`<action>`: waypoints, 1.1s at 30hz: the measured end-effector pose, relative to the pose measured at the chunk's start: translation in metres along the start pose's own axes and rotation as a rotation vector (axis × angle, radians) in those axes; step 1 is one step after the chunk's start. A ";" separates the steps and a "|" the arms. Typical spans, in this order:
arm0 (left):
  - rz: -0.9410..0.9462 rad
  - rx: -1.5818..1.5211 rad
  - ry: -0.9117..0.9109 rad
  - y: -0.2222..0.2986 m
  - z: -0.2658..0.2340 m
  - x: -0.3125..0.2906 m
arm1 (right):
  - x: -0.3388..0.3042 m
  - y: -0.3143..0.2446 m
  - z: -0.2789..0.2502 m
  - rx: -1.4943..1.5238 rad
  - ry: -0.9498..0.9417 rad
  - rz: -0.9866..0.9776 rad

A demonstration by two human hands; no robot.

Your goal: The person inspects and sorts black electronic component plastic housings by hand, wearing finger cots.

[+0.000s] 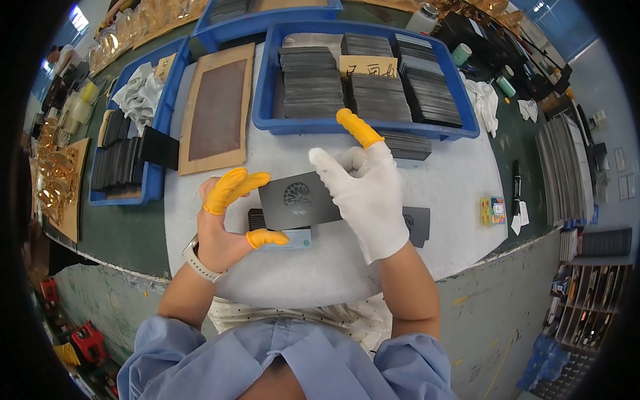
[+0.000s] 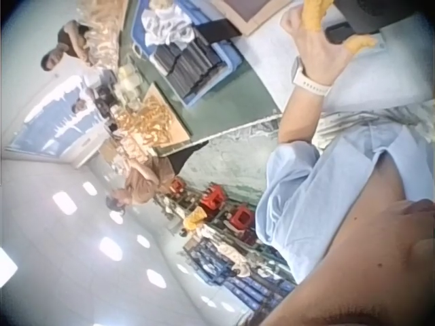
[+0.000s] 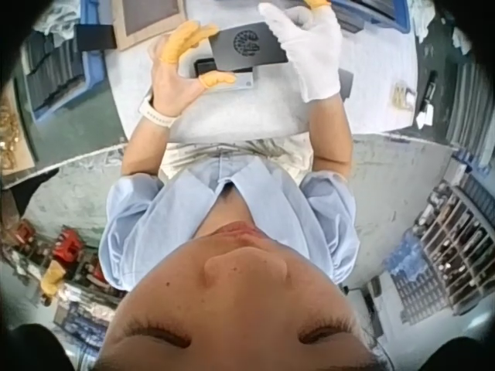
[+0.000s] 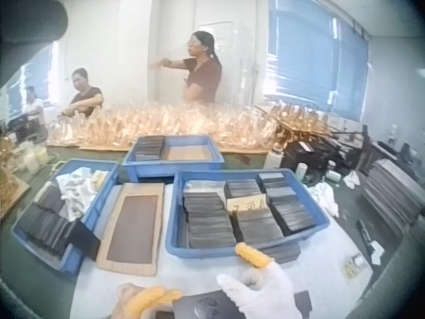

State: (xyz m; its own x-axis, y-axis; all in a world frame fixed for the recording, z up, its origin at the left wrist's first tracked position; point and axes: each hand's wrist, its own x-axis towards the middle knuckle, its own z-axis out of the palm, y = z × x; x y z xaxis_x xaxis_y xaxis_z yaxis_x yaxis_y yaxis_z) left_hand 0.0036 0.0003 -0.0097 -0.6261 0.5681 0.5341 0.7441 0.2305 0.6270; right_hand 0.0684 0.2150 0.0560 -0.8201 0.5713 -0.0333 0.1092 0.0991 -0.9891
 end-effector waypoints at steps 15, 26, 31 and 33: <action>0.023 0.202 -0.504 0.005 -0.019 0.007 | -0.022 0.079 -0.112 -0.382 0.366 -0.075; 0.020 0.203 -0.471 0.004 -0.018 0.005 | -0.036 0.102 -0.156 -0.863 0.515 -0.088; 0.009 0.174 -0.437 0.003 -0.015 0.003 | -0.031 0.093 -0.129 -0.480 0.498 -0.168; 0.009 0.170 -0.433 0.004 -0.017 0.004 | -0.031 0.083 -0.113 -0.482 0.470 -0.201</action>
State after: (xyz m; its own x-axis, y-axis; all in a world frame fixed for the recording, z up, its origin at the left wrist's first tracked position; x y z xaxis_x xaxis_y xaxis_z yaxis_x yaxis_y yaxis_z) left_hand 0.0000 -0.0097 0.0042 -0.4913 0.8398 0.2310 0.7994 0.3295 0.5024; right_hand 0.1669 0.2975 -0.0090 -0.5328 0.7848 0.3167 0.3066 0.5278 -0.7921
